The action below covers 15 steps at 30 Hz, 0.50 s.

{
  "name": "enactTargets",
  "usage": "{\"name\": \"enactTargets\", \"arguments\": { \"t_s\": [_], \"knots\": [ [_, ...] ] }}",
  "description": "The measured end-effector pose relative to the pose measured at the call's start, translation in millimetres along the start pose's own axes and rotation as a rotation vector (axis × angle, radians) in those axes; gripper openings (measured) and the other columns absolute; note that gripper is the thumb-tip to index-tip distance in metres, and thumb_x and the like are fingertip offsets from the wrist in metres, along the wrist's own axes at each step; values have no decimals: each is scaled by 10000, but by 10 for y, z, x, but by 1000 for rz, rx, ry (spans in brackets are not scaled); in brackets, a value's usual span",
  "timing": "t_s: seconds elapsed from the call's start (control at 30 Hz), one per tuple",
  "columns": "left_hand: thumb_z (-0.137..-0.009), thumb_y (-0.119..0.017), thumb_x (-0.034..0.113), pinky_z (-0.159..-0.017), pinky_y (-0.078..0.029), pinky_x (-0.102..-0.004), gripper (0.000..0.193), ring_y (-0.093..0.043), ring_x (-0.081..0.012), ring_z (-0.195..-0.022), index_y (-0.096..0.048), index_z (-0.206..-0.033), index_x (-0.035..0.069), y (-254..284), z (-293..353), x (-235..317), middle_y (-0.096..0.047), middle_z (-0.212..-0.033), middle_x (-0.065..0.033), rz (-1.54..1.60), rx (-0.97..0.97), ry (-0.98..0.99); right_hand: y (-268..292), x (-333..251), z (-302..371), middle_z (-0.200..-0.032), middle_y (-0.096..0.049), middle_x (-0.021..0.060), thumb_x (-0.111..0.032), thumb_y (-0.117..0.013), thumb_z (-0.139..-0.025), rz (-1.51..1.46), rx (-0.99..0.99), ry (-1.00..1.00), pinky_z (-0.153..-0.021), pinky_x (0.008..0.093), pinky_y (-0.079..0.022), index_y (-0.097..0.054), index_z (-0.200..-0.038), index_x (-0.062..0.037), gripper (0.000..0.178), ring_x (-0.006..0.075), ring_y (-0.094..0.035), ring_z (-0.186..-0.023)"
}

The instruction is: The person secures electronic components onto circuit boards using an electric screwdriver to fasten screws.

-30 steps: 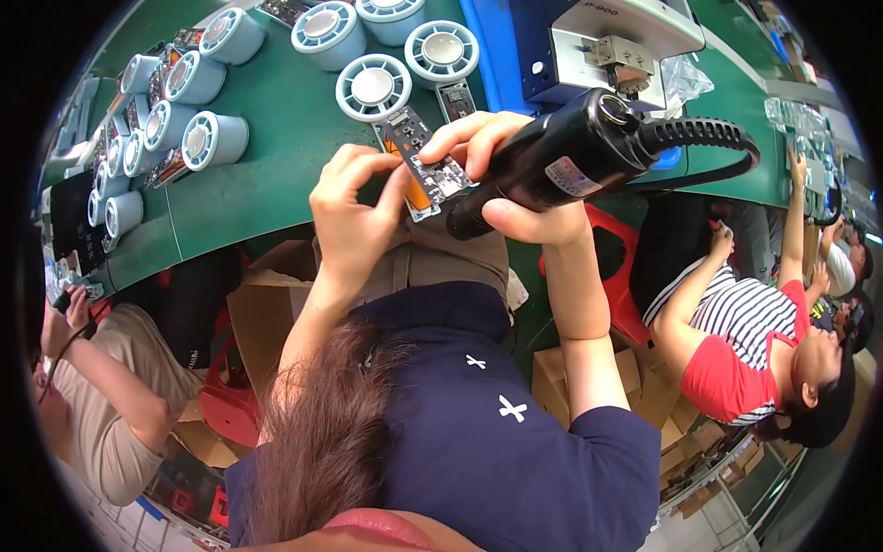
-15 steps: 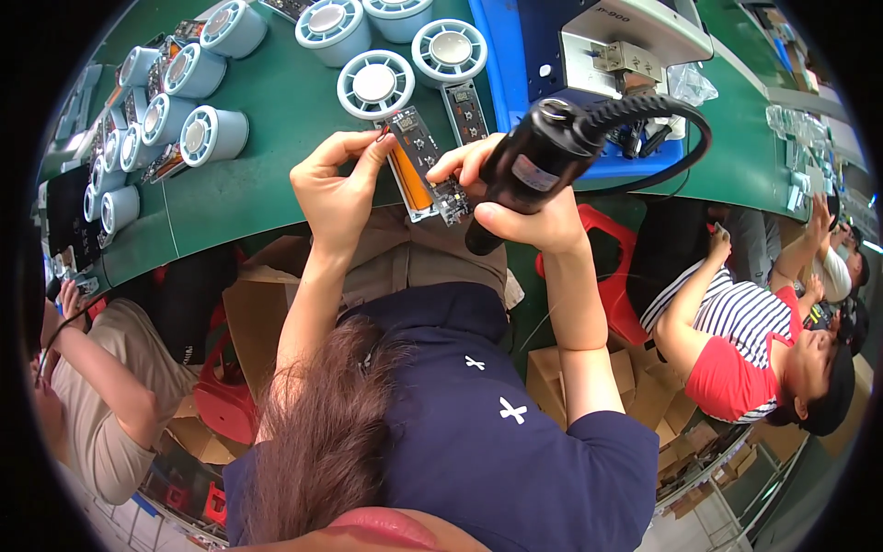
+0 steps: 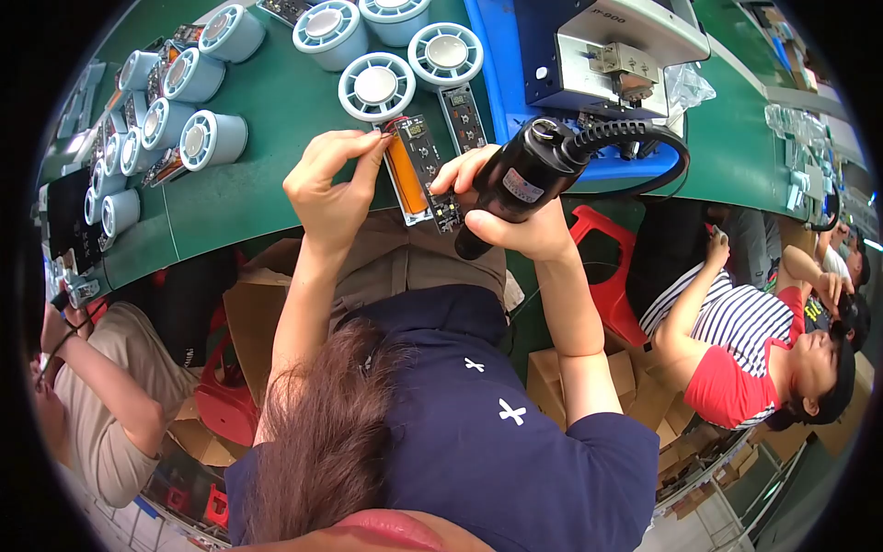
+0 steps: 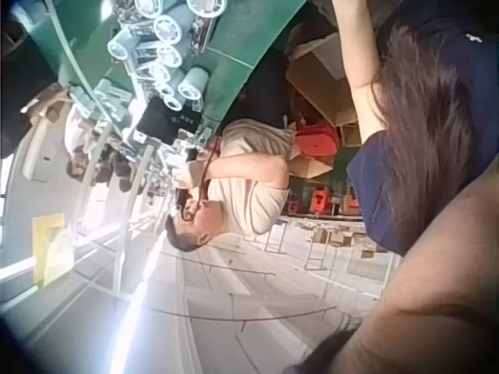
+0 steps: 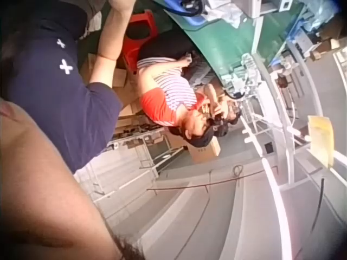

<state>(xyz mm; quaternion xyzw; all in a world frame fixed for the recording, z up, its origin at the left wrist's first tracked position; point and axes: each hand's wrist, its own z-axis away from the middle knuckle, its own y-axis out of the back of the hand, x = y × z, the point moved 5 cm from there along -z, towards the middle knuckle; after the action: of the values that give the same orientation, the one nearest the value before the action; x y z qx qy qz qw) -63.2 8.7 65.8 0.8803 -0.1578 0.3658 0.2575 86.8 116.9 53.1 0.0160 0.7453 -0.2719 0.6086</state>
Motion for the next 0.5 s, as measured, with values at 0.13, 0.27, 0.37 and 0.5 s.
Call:
{"name": "enactTargets", "arguments": {
  "t_s": [0.13, 0.27, 0.37, 0.5],
  "knots": [
    [-727, -697, -53, -617, -475, -234, 108, -598, -135, -678, -680, -790, 33, -4, -184, 127, -676, -787, -41, -213, -252, -176, 43, -4, 23, -978, -605, 190, -57, -611, -672, 74, -34, 15, -831, 415, -503, -522, -950, -28, 294, 284, -597, -904],
    [-696, -708, -47, -618, -467, -246, 112, -591, -143, -678, -666, -761, 33, -23, -229, 129, -673, -785, -25, -274, -346, -214, 22, -36, 17, -974, -618, 184, -20, -603, -659, 73, -26, 26, -796, 370, -491, -532, -931, -32, 282, 265, -597, -892],
    [-676, -713, -41, -624, -462, -255, 116, -585, -149, -677, -655, -745, 32, -33, -237, 114, -671, -786, -13, -261, -357, -191, 13, -56, 17, -967, -644, 170, 53, -587, -634, 48, -6, 27, -738, 286, -469, -550, -899, -37, 283, 233, -598, -879],
    [-676, -695, -4, -673, -466, -274, 109, -583, -175, -686, -662, -767, 45, -5, -177, -46, -671, -802, -9, 6, -240, 230, 12, -42, 37, -977, -597, 189, -81, -612, -679, 131, -43, 3, -842, 443, -518, -514, -960, -28, 303, 296, -600, -898]
  ]
}}
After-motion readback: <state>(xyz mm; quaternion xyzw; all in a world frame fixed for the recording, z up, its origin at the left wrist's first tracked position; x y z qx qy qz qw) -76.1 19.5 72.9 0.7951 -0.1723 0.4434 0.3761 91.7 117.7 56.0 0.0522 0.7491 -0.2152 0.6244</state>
